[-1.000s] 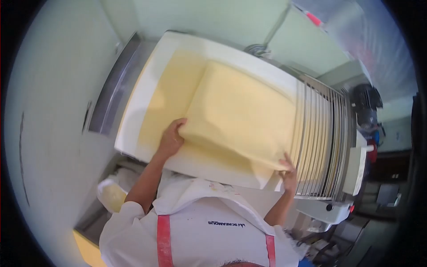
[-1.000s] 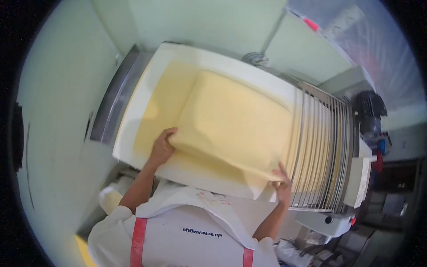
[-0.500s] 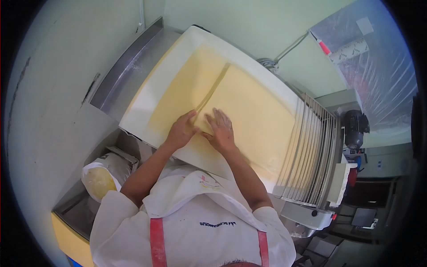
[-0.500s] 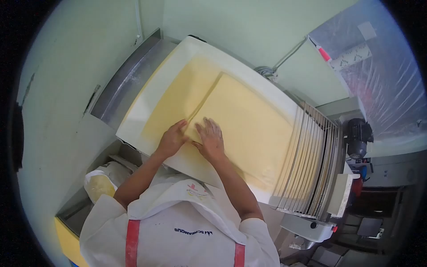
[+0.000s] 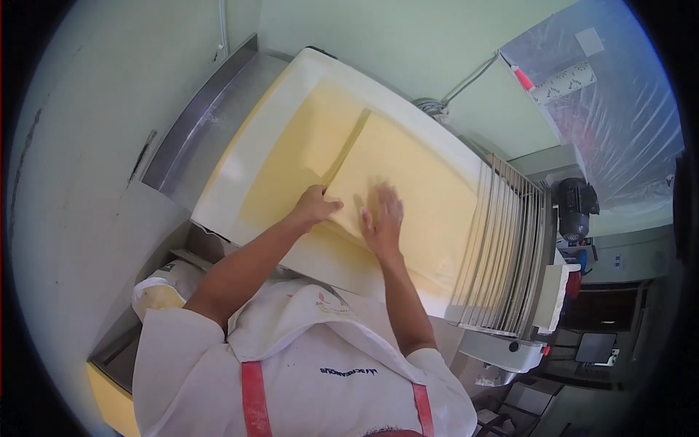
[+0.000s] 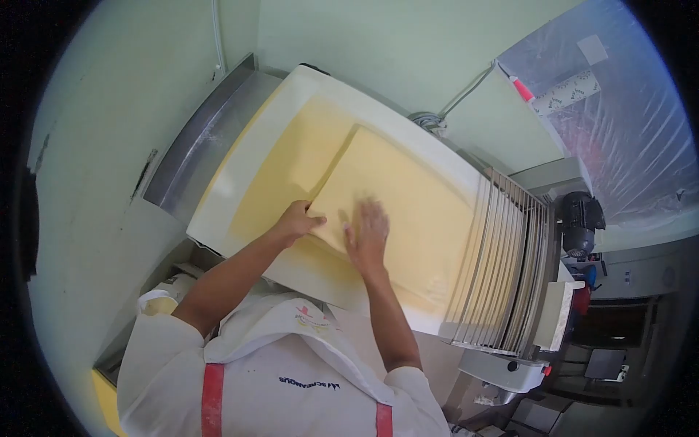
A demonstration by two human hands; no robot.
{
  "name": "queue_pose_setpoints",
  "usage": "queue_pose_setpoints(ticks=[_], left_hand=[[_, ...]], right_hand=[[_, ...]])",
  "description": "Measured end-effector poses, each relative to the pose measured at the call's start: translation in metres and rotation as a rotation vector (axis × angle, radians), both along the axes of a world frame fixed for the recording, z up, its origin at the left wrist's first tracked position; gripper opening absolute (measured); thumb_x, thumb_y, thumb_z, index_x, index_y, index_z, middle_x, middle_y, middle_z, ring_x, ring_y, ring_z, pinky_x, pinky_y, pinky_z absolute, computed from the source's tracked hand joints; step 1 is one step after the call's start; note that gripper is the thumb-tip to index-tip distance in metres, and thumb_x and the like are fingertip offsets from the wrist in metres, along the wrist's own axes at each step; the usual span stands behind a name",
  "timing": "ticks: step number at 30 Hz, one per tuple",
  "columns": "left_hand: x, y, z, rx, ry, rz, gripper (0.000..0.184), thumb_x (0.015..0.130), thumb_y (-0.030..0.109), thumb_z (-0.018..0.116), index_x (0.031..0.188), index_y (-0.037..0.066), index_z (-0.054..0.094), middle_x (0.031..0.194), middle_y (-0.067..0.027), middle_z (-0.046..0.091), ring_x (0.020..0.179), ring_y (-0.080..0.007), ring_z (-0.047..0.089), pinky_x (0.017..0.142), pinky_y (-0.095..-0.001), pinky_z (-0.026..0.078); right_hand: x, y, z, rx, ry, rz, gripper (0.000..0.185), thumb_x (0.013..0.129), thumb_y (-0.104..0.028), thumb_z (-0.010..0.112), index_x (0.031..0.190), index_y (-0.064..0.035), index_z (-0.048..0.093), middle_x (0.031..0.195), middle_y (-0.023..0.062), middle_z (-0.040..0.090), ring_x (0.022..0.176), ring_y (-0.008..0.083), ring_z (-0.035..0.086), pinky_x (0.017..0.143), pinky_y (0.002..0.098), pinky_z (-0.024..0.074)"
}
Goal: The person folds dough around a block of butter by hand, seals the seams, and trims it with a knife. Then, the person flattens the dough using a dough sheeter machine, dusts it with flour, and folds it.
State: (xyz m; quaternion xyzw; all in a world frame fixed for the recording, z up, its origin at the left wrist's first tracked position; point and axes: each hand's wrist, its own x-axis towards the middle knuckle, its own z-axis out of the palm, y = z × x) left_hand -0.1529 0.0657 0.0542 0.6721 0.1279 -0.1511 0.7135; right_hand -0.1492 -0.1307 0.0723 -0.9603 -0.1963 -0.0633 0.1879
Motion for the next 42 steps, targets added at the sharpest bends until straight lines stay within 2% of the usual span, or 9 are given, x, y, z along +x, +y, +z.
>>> queue_pose_setpoints(ticks=[4,7,10,16,19,22,28,34,42], left_hand=[[0.011,0.026,-0.03,0.123,-0.172,-0.071,0.047,0.076,0.018,0.075,0.114,-0.005,0.059,0.094,-0.0169,0.067,0.086,-0.0237,0.065,0.075,-0.0348,0.051],[-0.001,0.044,0.005,0.236,-0.015,-0.039,0.047,0.074,0.021,0.076,0.113,-0.002,0.061,0.095,-0.0153,0.065,0.088,-0.025,0.063,0.078,-0.0368,0.05],[-0.009,0.034,-0.004,0.484,-0.389,0.168,0.042,0.075,0.022,0.075,0.11,0.002,0.064,0.101,-0.0126,0.06,0.095,-0.0261,0.057,0.085,-0.0388,0.046],[-0.012,0.013,-0.023,0.47,-0.371,0.117,0.039,0.082,0.022,0.069,0.117,0.004,0.062,0.113,-0.0125,0.056,0.11,-0.0294,0.051,0.097,-0.0394,0.038],[-0.011,0.013,-0.023,0.466,-0.354,0.097,0.041,0.083,0.022,0.068,0.119,0.004,0.062,0.115,-0.0134,0.056,0.111,-0.0305,0.051,0.098,-0.0409,0.038],[-0.012,0.013,-0.016,0.457,-0.334,0.1,0.039,0.083,0.022,0.067,0.118,0.005,0.062,0.115,-0.0125,0.055,0.11,-0.0293,0.051,0.095,-0.0421,0.038],[-0.011,0.017,-0.009,0.481,-0.332,0.018,0.043,0.083,0.026,0.067,0.121,0.006,0.06,0.117,-0.0121,0.054,0.109,-0.0278,0.052,0.095,-0.0426,0.037],[0.019,0.007,0.027,0.775,-0.341,-0.058,0.038,0.081,0.037,0.068,0.1,0.005,0.064,0.099,-0.0126,0.062,0.094,-0.0268,0.058,0.079,-0.0436,0.039],[0.026,0.015,0.007,0.805,-0.105,-0.175,0.035,0.083,0.041,0.065,0.085,0.007,0.062,0.07,-0.0082,0.062,0.064,-0.0282,0.059,0.07,-0.0411,0.042]], right_hand=[[0.004,0.036,0.001,-0.33,0.091,0.067,0.074,0.094,-0.04,0.047,0.15,-0.0037,0.014,0.156,0.0219,0.01,0.144,0.0406,0.006,0.112,0.062,0.0051],[0.002,0.045,-0.001,-0.354,0.064,0.08,0.072,0.095,-0.039,0.045,0.15,-0.0035,0.016,0.156,0.0222,0.012,0.144,0.0409,0.01,0.111,0.0632,0.0076],[0.007,0.043,0.003,-0.35,0.12,0.092,0.069,0.095,-0.037,0.047,0.151,-0.0081,0.018,0.156,0.0207,0.013,0.143,0.0429,0.011,0.112,0.0618,0.0091],[0.096,0.052,0.021,-0.27,-0.031,0.566,0.039,0.09,-0.031,0.058,0.122,-0.0089,0.06,0.138,0.0177,0.047,0.136,0.0356,0.033,0.113,0.0558,0.0167],[0.124,0.068,0.029,-0.04,0.022,0.765,0.02,0.085,-0.026,0.064,0.089,-0.0062,0.066,0.101,0.0145,0.063,0.107,0.0325,0.056,0.103,0.0496,0.0353],[0.141,0.083,0.017,-0.167,0.043,0.92,0.021,0.081,-0.022,0.067,0.07,-0.007,0.058,0.073,0.0084,0.056,0.072,0.0286,0.058,0.072,0.0403,0.0486],[0.145,0.071,0.04,-0.019,0.007,1.09,0.037,0.085,-0.031,0.064,0.056,-0.0108,0.053,0.06,0.0021,0.049,0.056,0.0205,0.054,0.047,0.0364,0.0436],[0.157,0.075,0.017,0.048,-0.032,0.981,0.036,0.086,-0.035,0.062,0.061,-0.0107,0.055,0.06,0.0025,0.049,0.063,0.0202,0.055,0.056,0.0349,0.0467],[0.166,0.093,0.004,-0.396,0.208,0.861,0.031,0.088,-0.036,0.059,0.068,-0.0116,0.06,0.073,0.0042,0.061,0.077,0.0226,0.06,0.076,0.0375,0.0458]])
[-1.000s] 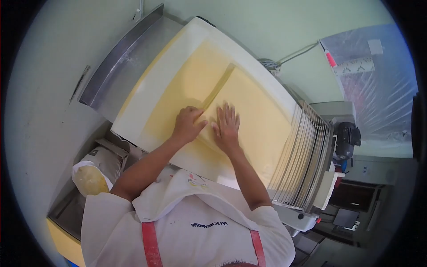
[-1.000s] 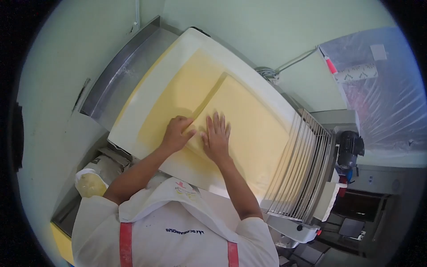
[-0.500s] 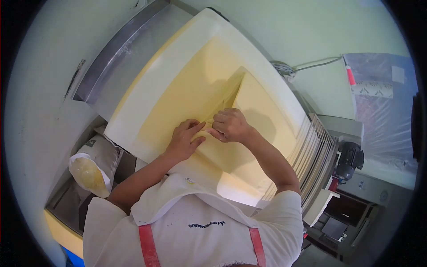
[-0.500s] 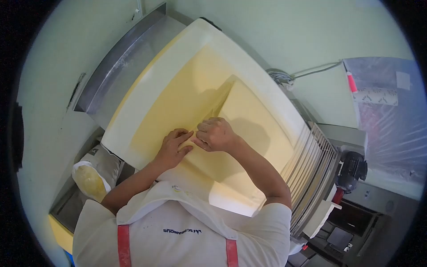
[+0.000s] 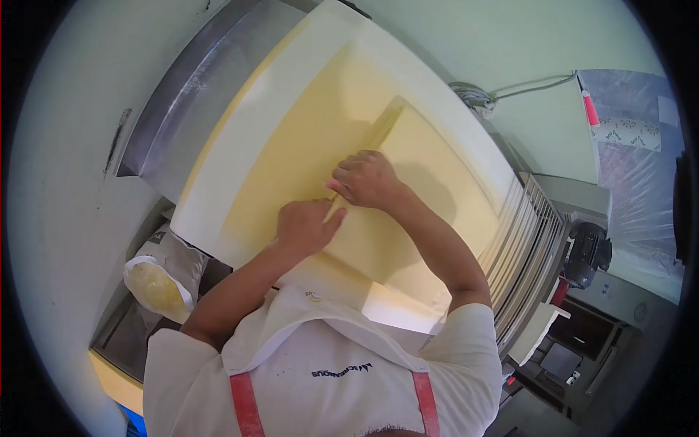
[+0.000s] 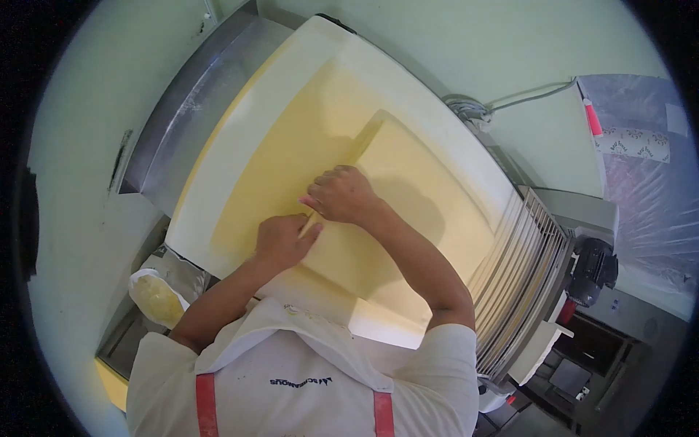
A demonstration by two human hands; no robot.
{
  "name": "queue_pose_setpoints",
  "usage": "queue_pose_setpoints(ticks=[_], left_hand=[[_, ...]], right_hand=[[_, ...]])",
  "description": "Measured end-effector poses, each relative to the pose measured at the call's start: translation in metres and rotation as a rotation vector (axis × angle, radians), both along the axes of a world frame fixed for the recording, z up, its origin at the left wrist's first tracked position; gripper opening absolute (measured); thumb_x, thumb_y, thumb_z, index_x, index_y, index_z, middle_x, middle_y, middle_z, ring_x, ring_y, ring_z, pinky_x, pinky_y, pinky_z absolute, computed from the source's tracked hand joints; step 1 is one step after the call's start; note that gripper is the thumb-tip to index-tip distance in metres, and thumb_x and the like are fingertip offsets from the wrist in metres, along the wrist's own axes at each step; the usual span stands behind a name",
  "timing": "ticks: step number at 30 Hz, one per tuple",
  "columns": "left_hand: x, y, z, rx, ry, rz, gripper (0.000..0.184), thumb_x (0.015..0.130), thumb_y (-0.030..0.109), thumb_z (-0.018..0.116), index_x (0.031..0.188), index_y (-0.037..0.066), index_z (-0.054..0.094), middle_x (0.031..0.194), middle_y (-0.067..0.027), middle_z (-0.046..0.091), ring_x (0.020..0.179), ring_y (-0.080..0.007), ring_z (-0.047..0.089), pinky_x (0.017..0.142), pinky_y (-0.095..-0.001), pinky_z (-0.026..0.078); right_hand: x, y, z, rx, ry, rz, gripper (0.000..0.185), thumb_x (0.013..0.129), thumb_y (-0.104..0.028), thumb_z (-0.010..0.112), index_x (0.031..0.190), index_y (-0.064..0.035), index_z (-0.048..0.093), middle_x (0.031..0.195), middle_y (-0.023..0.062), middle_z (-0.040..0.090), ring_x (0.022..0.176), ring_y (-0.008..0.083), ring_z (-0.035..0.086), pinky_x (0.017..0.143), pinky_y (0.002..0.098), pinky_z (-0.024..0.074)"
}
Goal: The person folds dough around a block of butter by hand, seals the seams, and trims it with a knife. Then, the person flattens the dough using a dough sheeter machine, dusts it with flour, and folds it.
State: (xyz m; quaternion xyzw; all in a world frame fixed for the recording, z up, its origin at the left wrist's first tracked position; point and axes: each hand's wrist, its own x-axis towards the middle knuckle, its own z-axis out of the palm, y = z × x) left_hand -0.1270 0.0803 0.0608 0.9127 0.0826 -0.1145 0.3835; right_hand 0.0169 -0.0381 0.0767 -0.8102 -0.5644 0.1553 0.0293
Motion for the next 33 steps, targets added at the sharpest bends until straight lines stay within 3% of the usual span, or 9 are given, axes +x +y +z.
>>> queue_pose_setpoints(ticks=[4,7,11,16,18,23,28,30,33], left_hand=[[0.004,0.013,0.007,-0.078,-0.016,0.087,0.04,0.087,0.034,0.063,0.111,0.003,0.058,0.09,-0.0132,0.066,0.082,-0.0289,0.065,0.077,-0.0382,0.048],[0.021,0.01,-0.02,-0.619,-0.289,0.103,0.06,0.09,0.027,0.06,0.139,0.0,0.038,0.128,-0.0218,0.054,0.119,-0.0329,0.053,0.102,-0.0414,0.04],[0.007,-0.002,-0.02,-0.387,-0.313,-0.225,0.075,0.093,0.021,0.054,0.15,-0.001,0.011,0.155,-0.0224,0.015,0.145,-0.0317,0.014,0.117,-0.0396,0.009],[0.012,-0.006,-0.029,-0.463,-0.143,-0.225,0.077,0.092,0.021,0.055,0.148,-0.006,0.01,0.154,-0.0256,0.016,0.144,-0.0348,0.017,0.117,-0.0381,0.013],[0.013,-0.013,-0.042,-0.547,-0.287,-0.167,0.074,0.091,0.02,0.056,0.147,-0.007,0.015,0.153,-0.0255,0.021,0.142,-0.0366,0.021,0.116,-0.0388,0.016],[0.015,-0.074,0.006,0.173,-0.569,-0.567,0.073,0.091,0.03,0.054,0.146,-0.005,0.021,0.152,-0.0231,0.022,0.142,-0.0371,0.02,0.115,-0.0485,0.014],[-0.016,-0.174,0.006,0.383,-0.548,-0.907,0.079,0.091,0.044,0.051,0.146,-0.005,0.022,0.153,-0.0224,0.021,0.144,-0.0338,0.015,0.116,-0.0497,0.01],[-0.038,-0.223,0.009,0.325,-0.552,-1.053,0.085,0.09,0.049,0.052,0.147,-0.004,0.018,0.154,-0.0222,0.019,0.145,-0.0334,0.012,0.117,-0.0494,0.009],[-0.057,-0.3,0.016,0.275,-0.551,-1.132,0.09,0.088,0.053,0.052,0.147,-0.005,0.018,0.154,-0.0231,0.018,0.145,-0.0339,0.013,0.116,-0.0502,0.009]], right_hand=[[0.016,0.009,0.015,-0.108,0.001,-0.028,0.029,0.09,-0.035,0.057,0.091,-0.0061,0.062,0.095,0.0124,0.064,0.101,0.031,0.058,0.089,0.0431,0.0426],[0.044,-0.025,0.003,0.328,-0.3,-0.62,0.06,0.094,-0.045,0.046,0.132,0.0021,0.046,0.136,0.0229,0.046,0.134,0.0365,0.035,0.11,0.0498,0.0244],[0.031,-0.041,-0.024,0.081,-0.312,-0.769,0.085,0.092,-0.053,0.043,0.145,0.0101,0.019,0.153,0.0253,0.02,0.145,0.0348,0.009,0.115,0.0549,0.0064],[0.028,-0.042,-0.029,0.249,-0.225,-0.868,0.085,0.091,-0.053,0.044,0.146,0.0074,0.02,0.154,0.0232,0.018,0.145,0.0334,0.013,0.115,0.0543,0.0075],[-0.005,-0.047,-0.04,0.273,-0.246,-0.995,0.081,0.091,-0.052,0.045,0.145,0.0054,0.024,0.153,0.0228,0.023,0.144,0.0338,0.017,0.115,0.055,0.0116],[-0.136,-0.163,-0.027,0.354,-0.212,-1.149,0.074,0.093,-0.049,0.045,0.145,0.0006,0.028,0.153,0.0194,0.025,0.144,0.0295,0.02,0.115,0.0522,0.0139],[-0.252,-0.348,-0.034,0.203,-0.247,-1.543,0.057,0.097,-0.031,0.044,0.144,-0.0006,0.033,0.147,0.0177,0.037,0.137,0.031,0.035,0.111,0.0412,0.0283],[-0.288,-0.369,-0.042,0.719,-0.063,-1.715,0.052,0.096,-0.023,0.048,0.141,0.0012,0.038,0.139,0.0187,0.048,0.129,0.032,0.046,0.107,0.0364,0.0358],[-0.301,-0.357,-0.048,1.087,-0.084,-1.69,0.041,0.091,-0.014,0.053,0.128,0.0052,0.051,0.123,0.0248,0.057,0.117,0.0404,0.052,0.101,0.0413,0.0416]])
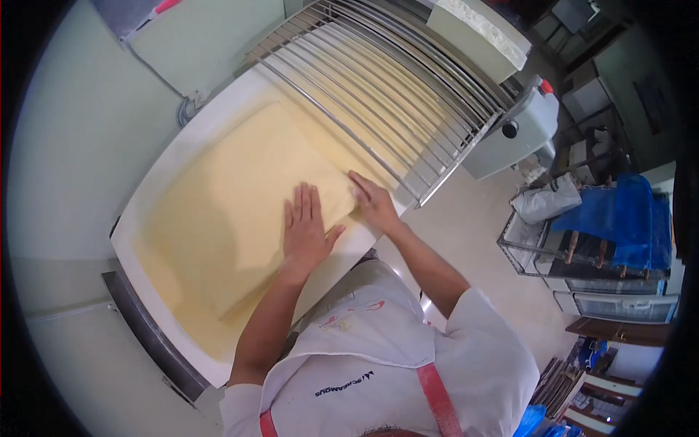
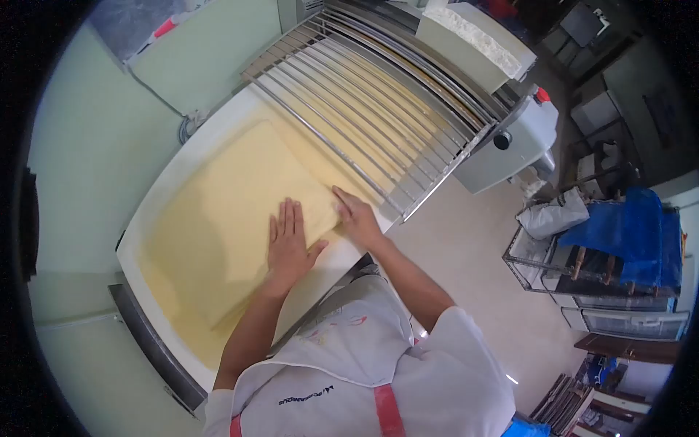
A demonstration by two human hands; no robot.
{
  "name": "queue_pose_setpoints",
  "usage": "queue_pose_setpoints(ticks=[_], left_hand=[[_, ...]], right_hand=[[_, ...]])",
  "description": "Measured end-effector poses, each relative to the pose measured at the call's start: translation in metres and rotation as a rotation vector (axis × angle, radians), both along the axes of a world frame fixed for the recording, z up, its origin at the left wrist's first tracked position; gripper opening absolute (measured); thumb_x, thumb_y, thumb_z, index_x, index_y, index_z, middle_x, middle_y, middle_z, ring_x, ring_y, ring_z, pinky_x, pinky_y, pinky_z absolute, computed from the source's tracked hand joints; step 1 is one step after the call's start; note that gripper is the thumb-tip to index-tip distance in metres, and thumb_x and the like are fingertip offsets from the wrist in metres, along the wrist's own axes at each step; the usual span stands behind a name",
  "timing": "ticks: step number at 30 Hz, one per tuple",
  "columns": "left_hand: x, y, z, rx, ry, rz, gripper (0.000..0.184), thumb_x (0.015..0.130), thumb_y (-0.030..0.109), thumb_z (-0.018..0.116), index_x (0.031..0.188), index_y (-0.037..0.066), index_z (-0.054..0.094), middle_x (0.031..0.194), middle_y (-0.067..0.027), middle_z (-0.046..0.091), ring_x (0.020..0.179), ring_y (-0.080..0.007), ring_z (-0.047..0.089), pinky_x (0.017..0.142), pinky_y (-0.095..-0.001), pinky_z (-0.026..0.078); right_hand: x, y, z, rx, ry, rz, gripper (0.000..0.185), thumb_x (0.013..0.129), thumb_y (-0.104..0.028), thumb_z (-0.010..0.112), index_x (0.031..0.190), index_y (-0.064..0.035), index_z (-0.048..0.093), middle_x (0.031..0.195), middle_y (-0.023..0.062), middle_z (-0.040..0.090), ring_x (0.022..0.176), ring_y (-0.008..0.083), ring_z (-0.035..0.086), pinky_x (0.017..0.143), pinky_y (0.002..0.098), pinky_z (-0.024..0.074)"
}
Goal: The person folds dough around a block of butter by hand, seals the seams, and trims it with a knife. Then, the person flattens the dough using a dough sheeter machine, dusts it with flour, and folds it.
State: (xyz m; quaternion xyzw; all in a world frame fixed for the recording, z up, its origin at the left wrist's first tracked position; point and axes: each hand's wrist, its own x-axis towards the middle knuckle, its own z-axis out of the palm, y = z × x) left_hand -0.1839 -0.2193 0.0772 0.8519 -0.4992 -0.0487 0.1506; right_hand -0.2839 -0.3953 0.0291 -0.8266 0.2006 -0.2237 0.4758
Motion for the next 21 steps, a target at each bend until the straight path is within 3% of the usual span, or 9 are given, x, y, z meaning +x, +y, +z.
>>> queue_pose_setpoints(ticks=[3,6,9,12,15,16,19,21], left_hand=[[-0.004,-0.04,-0.003,0.083,-0.066,0.048,0.092,0.087,0.054,0.054,0.148,-0.004,0.017,0.154,-0.0224,0.018,0.145,-0.0338,0.013,0.116,-0.0493,0.01],[-0.005,-0.048,-0.002,0.221,-0.057,0.097,0.096,0.085,0.056,0.055,0.148,-0.003,0.013,0.156,-0.0201,0.012,0.146,-0.0313,0.009,0.117,-0.048,0.009],[-0.006,-0.048,0.001,0.196,-0.045,0.098,0.096,0.085,0.057,0.054,0.149,-0.002,0.013,0.155,-0.0201,0.014,0.146,-0.0315,0.01,0.117,-0.0475,0.01],[-0.006,-0.045,-0.001,0.164,-0.046,0.096,0.097,0.085,0.059,0.053,0.149,-0.002,0.013,0.155,-0.0202,0.015,0.145,-0.0318,0.012,0.117,-0.0475,0.012],[-0.007,-0.043,-0.001,0.142,-0.031,0.109,0.097,0.085,0.062,0.05,0.149,-0.001,0.014,0.155,-0.0202,0.017,0.145,-0.0333,0.014,0.116,-0.0474,0.012],[-0.007,-0.044,-0.001,0.116,-0.046,0.106,0.097,0.085,0.062,0.05,0.149,-0.002,0.014,0.155,-0.0205,0.017,0.145,-0.0331,0.014,0.117,-0.0472,0.012],[-0.007,-0.037,-0.006,0.099,-0.063,0.09,0.097,0.085,0.063,0.049,0.148,-0.003,0.015,0.155,-0.0213,0.017,0.145,-0.0327,0.014,0.117,-0.0468,0.011],[-0.005,-0.036,-0.007,0.081,-0.063,0.085,0.097,0.086,0.063,0.049,0.148,-0.003,0.015,0.154,-0.0219,0.017,0.145,-0.0324,0.014,0.117,-0.0465,0.011]], right_hand=[[-0.007,-0.003,0.025,-0.193,0.15,0.008,0.045,0.089,-0.011,0.057,0.131,0.0037,0.048,0.128,0.0226,0.055,0.117,0.0363,0.053,0.101,0.0421,0.0416],[-0.015,-0.001,0.035,-0.239,0.137,0.018,0.043,0.087,-0.011,0.06,0.126,0.0042,0.051,0.12,0.0247,0.057,0.109,0.038,0.056,0.095,0.0442,0.0432],[-0.009,-0.01,0.056,-0.191,0.235,0.073,0.047,0.084,-0.01,0.063,0.126,0.0053,0.05,0.114,0.0244,0.058,0.1,0.038,0.058,0.088,0.0434,0.0465],[0.001,-0.019,0.039,0.062,0.199,0.025,0.044,0.08,-0.01,0.069,0.118,0.0064,0.055,0.099,0.0171,0.062,0.085,0.0289,0.061,0.078,0.0375,0.0497],[0.017,-0.034,0.02,0.464,0.353,0.059,0.042,0.076,-0.016,0.074,0.109,0.005,0.06,0.092,0.0119,0.063,0.079,0.021,0.061,0.073,0.0321,0.0494],[0.022,-0.034,0.019,0.517,0.294,0.024,0.035,0.074,-0.017,0.075,0.098,0.0055,0.063,0.085,0.0084,0.062,0.072,0.0157,0.06,0.067,0.029,0.0492],[0.017,-0.028,0.018,0.343,0.166,0.055,0.039,0.074,-0.018,0.076,0.102,0.0042,0.06,0.086,0.0091,0.063,0.073,0.0173,0.06,0.068,0.03,0.0498],[0.015,-0.021,0.022,-0.048,0.191,0.055,0.042,0.075,-0.017,0.076,0.106,0.0032,0.058,0.087,0.0095,0.063,0.073,0.0178,0.06,0.069,0.0303,0.0503]])
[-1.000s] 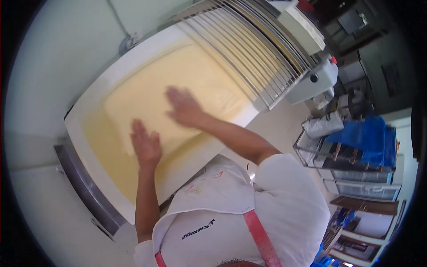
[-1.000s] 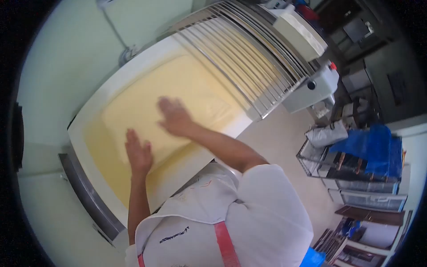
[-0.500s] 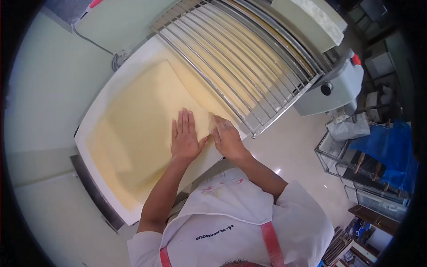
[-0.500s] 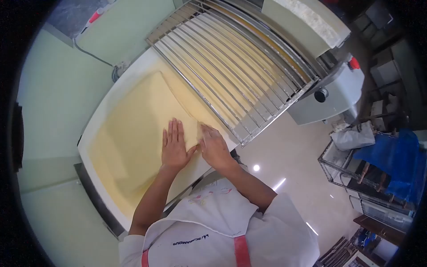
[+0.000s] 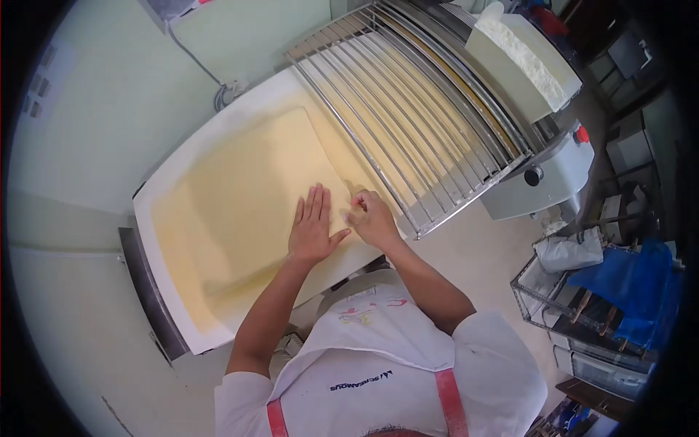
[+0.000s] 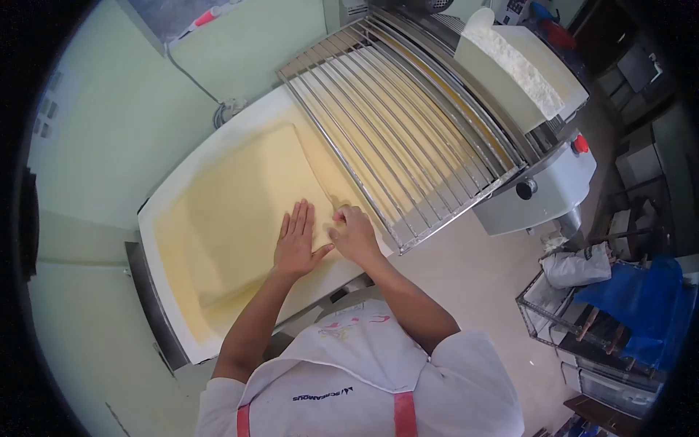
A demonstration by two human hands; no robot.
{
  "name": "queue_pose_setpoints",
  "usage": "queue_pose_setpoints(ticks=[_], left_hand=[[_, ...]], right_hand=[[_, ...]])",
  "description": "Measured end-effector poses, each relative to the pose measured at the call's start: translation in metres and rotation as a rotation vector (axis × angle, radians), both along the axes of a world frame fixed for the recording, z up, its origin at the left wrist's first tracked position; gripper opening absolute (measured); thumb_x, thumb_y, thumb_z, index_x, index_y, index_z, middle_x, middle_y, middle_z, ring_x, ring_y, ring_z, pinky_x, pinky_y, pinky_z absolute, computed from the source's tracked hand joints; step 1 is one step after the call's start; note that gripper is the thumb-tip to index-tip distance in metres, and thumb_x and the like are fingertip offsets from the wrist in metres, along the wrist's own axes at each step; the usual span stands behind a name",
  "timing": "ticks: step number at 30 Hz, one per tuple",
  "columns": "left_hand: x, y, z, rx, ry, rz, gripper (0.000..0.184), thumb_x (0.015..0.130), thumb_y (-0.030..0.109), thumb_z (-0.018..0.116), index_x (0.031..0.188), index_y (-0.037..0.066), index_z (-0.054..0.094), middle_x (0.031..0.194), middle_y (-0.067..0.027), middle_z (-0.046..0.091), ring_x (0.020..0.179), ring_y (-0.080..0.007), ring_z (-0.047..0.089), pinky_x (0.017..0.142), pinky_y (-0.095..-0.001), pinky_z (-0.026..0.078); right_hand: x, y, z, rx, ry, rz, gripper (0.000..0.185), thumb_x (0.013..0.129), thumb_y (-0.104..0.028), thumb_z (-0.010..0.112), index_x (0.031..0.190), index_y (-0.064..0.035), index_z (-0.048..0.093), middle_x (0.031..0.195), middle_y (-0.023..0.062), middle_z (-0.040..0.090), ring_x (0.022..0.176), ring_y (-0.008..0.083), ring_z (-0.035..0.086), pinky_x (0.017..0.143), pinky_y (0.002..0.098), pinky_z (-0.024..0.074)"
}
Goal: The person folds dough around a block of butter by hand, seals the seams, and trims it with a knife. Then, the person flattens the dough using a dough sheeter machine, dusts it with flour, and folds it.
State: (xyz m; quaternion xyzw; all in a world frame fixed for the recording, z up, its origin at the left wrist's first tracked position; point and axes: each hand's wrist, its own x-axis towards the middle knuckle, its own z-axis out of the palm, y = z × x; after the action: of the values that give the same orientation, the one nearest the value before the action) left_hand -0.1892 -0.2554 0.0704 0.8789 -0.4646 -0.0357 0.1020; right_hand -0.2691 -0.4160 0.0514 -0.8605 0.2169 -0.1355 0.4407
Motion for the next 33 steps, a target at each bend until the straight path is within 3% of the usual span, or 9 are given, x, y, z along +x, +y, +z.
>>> queue_pose_setpoints(ticks=[1,5,8,11,17,23,26,27,33], left_hand=[[0.0,0.001,0.0,-0.005,-0.002,0.001,0.097,0.086,0.063,0.049,0.148,-0.004,0.015,0.154,-0.0221,0.018,0.145,-0.0324,0.014,0.117,-0.0466,0.011],[0.0,0.003,0.0,-0.008,0.009,-0.006,0.096,0.087,0.062,0.048,0.147,-0.005,0.016,0.154,-0.0226,0.018,0.145,-0.0322,0.014,0.117,-0.0467,0.01],[0.0,0.002,0.001,-0.016,0.006,-0.012,0.094,0.087,0.061,0.048,0.147,-0.005,0.017,0.154,-0.0228,0.019,0.145,-0.0323,0.015,0.117,-0.0471,0.011],[0.001,0.003,0.0,-0.028,0.001,-0.012,0.094,0.087,0.06,0.049,0.147,-0.005,0.018,0.153,-0.0228,0.02,0.145,-0.0324,0.015,0.117,-0.0472,0.011],[-0.001,0.007,0.0,-0.124,0.034,0.01,0.093,0.086,0.056,0.052,0.147,-0.005,0.017,0.153,-0.0238,0.019,0.145,-0.0339,0.014,0.117,-0.0497,0.01],[-0.011,-0.027,-0.001,0.049,0.03,0.103,0.096,0.085,0.052,0.055,0.147,-0.007,0.012,0.154,-0.0238,0.014,0.146,-0.0337,0.008,0.117,-0.0511,0.005],[-0.012,-0.032,0.001,0.09,0.047,0.098,0.097,0.084,0.051,0.056,0.147,-0.008,0.011,0.155,-0.0239,0.012,0.146,-0.0322,0.006,0.117,-0.0511,0.003],[-0.01,-0.031,0.001,0.123,0.038,0.093,0.098,0.084,0.051,0.056,0.147,-0.008,0.011,0.155,-0.0239,0.011,0.146,-0.0318,0.006,0.117,-0.0512,0.003],[-0.007,-0.029,0.013,0.018,0.147,0.07,0.087,0.089,0.048,0.048,0.148,-0.005,0.011,0.155,-0.0238,0.014,0.146,-0.0335,0.01,0.117,-0.0505,0.004]], right_hand=[[-0.002,0.003,0.002,-0.19,0.008,0.015,0.044,0.075,-0.017,0.076,0.109,0.0027,0.056,0.087,0.0098,0.063,0.074,0.018,0.06,0.069,0.0304,0.0505],[0.01,-0.005,0.01,0.355,0.076,-0.055,0.043,0.073,-0.007,0.073,0.112,0.0005,0.055,0.095,0.0122,0.061,0.08,0.0209,0.062,0.076,0.0304,0.051],[-0.001,0.008,0.009,0.195,-0.12,-0.004,0.04,0.076,-0.002,0.071,0.113,-0.0022,0.057,0.098,0.0076,0.06,0.091,0.0164,0.061,0.079,0.0274,0.0499],[-0.008,0.013,0.004,0.371,-0.119,-0.133,0.034,0.076,0.001,0.07,0.109,-0.0022,0.061,0.1,0.0086,0.062,0.093,0.0179,0.062,0.082,0.0284,0.0502],[0.002,0.02,0.037,0.171,-0.226,0.051,0.034,0.074,0.004,0.067,0.107,-0.0026,0.061,0.1,0.0136,0.062,0.089,0.0277,0.064,0.082,0.0321,0.0516],[-0.018,-0.001,-0.016,-0.076,-0.253,-0.023,0.04,0.085,-0.007,0.059,0.124,0.0006,0.055,0.123,0.0202,0.056,0.113,0.0358,0.055,0.098,0.0377,0.0429],[-0.013,0.01,-0.019,0.198,-0.195,0.106,0.047,0.094,-0.017,0.048,0.136,0.0028,0.042,0.138,0.0241,0.045,0.128,0.0383,0.043,0.108,0.04,0.0338],[-0.015,0.01,-0.022,0.064,-0.171,0.164,0.052,0.098,-0.023,0.04,0.143,0.0025,0.032,0.142,0.0262,0.04,0.133,0.0382,0.038,0.111,0.0407,0.0298],[-0.038,-0.012,0.018,-0.012,-0.174,0.28,0.054,0.096,-0.023,0.048,0.141,0.0033,0.034,0.144,0.025,0.038,0.134,0.0402,0.036,0.11,0.0423,0.0298]])
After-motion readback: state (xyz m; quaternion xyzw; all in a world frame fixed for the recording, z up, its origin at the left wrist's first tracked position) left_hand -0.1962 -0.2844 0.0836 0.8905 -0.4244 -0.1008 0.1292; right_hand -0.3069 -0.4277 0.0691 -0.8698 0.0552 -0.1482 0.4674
